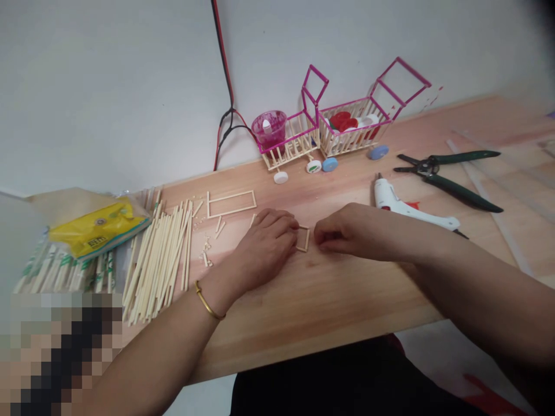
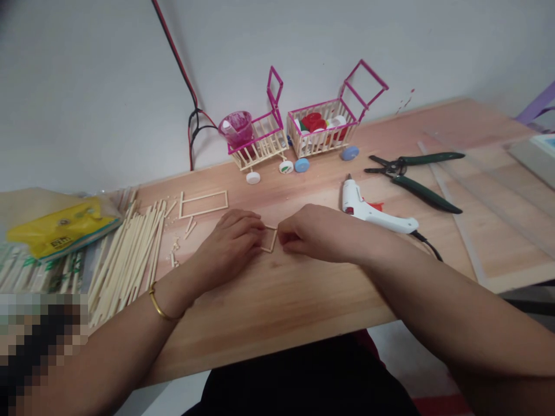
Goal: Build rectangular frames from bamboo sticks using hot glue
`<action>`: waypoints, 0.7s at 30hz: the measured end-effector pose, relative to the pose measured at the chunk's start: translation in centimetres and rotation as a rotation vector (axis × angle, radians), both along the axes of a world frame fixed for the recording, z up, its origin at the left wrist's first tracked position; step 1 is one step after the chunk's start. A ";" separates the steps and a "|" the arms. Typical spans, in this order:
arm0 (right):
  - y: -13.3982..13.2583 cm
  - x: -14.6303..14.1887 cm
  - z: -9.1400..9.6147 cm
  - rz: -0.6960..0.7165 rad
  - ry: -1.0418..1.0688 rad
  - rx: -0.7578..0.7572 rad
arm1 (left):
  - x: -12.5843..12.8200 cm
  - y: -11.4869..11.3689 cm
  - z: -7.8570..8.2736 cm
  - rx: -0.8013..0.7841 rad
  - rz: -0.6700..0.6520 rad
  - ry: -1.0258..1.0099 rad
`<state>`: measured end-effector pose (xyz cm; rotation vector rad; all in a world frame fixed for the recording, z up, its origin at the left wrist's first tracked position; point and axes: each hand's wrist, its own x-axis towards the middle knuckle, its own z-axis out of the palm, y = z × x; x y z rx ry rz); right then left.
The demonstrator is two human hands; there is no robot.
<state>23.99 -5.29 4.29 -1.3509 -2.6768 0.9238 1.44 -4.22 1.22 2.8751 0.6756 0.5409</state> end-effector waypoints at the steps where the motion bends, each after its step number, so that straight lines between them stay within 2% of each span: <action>1: 0.0 0.0 0.0 0.004 0.001 0.000 | 0.0 0.0 0.0 0.004 0.004 0.001; 10: 0.2 -0.8 -0.5 0.052 0.113 0.154 | 0.0 0.0 -0.2 0.022 0.007 0.003; 21: 0.7 -1.2 -1.6 0.143 0.132 0.203 | 0.2 -0.1 0.0 -0.032 0.017 0.000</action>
